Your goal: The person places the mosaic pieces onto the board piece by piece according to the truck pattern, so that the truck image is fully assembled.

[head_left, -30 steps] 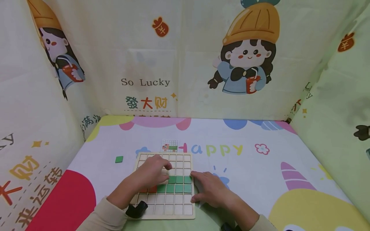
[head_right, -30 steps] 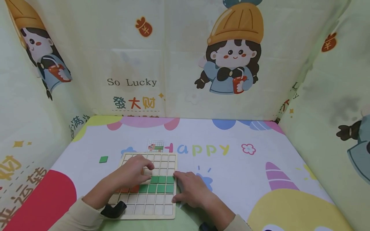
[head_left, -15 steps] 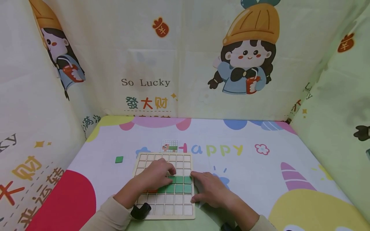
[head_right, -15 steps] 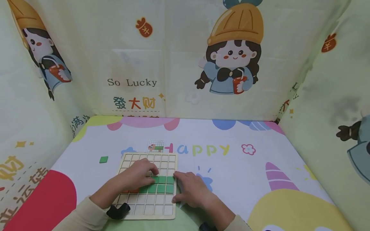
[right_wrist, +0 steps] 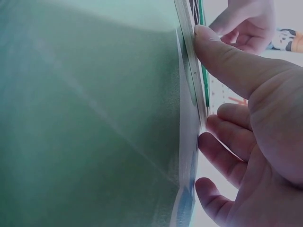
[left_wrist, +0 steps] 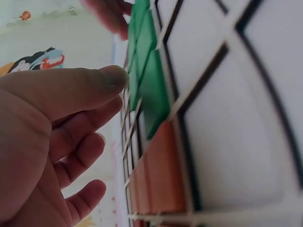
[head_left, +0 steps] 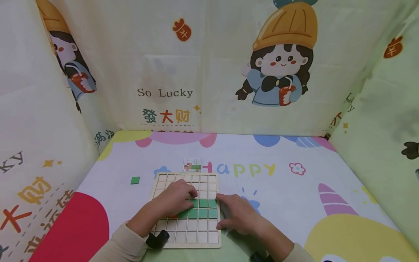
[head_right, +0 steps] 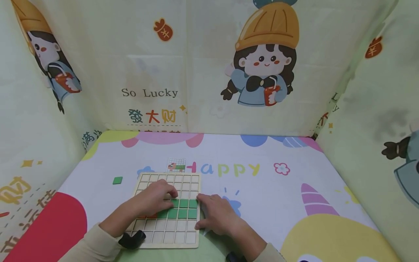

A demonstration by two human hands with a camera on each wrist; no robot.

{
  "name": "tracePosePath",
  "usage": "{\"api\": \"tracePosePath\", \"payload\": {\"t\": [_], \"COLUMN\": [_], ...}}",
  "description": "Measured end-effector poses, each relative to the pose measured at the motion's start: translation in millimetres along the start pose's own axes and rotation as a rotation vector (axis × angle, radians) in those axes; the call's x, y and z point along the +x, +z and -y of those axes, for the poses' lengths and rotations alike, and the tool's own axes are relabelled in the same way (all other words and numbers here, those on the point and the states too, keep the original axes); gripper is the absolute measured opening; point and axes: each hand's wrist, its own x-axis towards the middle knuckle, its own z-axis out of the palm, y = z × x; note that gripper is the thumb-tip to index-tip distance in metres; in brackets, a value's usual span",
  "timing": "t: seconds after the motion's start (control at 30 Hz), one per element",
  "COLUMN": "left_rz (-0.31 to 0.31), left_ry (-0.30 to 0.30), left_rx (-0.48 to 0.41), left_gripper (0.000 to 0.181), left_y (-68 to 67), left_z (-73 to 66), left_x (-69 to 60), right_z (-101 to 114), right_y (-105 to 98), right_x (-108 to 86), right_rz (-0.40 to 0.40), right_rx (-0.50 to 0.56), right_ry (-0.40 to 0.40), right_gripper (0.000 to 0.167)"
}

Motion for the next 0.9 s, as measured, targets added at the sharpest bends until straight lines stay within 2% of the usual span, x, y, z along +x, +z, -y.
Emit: {"api": "tracePosePath", "payload": {"t": [0.17, 0.33, 0.57, 0.63, 0.77, 0.9], "left_rz": [-0.046, -0.096, -0.086, -0.102, -0.147, -0.164], "left_ry": [-0.069, -0.161, -0.296, -0.309, -0.271, -0.271], "left_rx": [-0.051, -0.072, -0.109, -0.118, -0.063, -0.045], "left_gripper": [0.018, 0.020, 0.030, 0.032, 0.035, 0.040], "left_y": [-11.2, -23.5, -35.7, -38.1, -42.5, -48.1], "left_z": [7.5, 23.2, 45.3, 51.8, 67.5, 83.3], "left_x": [-9.7, -21.2, -36.9, -42.7, -52.8, -60.5], "right_z": [0, -1, 0, 0, 0, 0], "right_y": [1, 1, 2, 2, 2, 2], "right_x": [-0.3, 0.0, 0.4, 0.3, 0.2, 0.2], "right_rz": [-0.008, -0.010, -0.003, -0.002, -0.005, 0.001], "right_rx": [-0.005, -0.015, -0.014, -0.013, -0.014, -0.011], "right_ry": [-0.014, -0.017, -0.004, -0.003, -0.005, 0.006], "right_gripper": [0.083, 0.082, 0.083, 0.083, 0.083, 0.083]}}
